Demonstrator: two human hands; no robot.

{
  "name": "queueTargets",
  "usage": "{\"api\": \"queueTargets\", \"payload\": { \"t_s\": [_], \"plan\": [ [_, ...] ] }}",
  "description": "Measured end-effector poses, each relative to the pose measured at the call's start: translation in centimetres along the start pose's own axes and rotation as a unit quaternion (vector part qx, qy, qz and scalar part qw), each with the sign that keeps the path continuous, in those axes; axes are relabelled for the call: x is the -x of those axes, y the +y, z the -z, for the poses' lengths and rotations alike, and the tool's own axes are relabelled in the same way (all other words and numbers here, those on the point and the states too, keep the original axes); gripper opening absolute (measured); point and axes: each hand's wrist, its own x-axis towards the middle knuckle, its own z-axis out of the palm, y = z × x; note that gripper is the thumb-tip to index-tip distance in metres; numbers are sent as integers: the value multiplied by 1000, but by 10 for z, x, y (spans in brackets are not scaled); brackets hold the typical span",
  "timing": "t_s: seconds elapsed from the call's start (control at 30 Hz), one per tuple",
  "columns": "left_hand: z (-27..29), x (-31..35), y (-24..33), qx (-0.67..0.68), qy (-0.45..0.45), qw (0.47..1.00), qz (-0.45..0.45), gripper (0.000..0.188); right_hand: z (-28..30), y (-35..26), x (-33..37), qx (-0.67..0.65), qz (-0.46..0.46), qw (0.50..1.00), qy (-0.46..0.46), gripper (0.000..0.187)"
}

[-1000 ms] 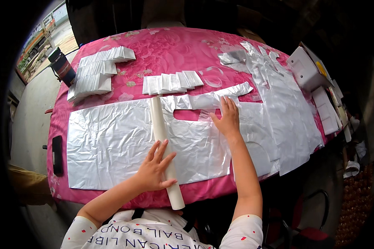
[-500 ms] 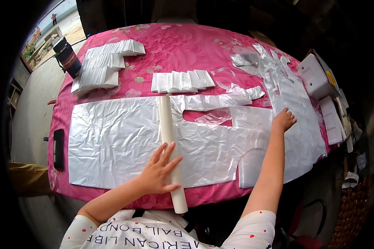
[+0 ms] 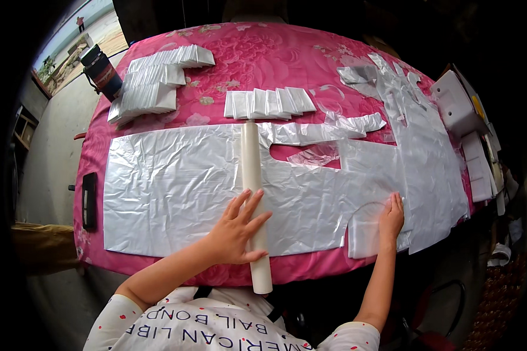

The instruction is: The person unrolls a roll of clear plastic sheeting on a pink tablecloth, tears off a piece, folds it, and places it on a stack. This process is repeated multiple times.

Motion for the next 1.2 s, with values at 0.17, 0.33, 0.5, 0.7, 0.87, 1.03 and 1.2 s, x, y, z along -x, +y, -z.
{"api": "queueTargets", "payload": {
  "t_s": [0.17,0.33,0.5,0.7,0.87,1.03,1.2],
  "plan": [
    [-1,0,8,1,3,1000,3,70,-1,9,-4,44,-35,998,40,29],
    [-6,4,11,-7,11,1000,8,70,16,-22,-3,74,-45,994,60,17],
    [-6,2,13,-3,2,1000,11,71,32,-32,5,25,75,986,146,6],
    [3,3,18,76,58,995,20,81,73,-129,30,-447,-44,892,-53,13],
    [35,-9,31,643,-70,710,279,65,81,-257,113,-436,171,834,-292,19],
    [69,43,-51,696,-62,618,360,8,83,-277,150,-369,401,817,-190,36],
    [123,142,-146,584,51,661,468,20,89,-256,173,-156,186,951,-192,56]
  ]
}}
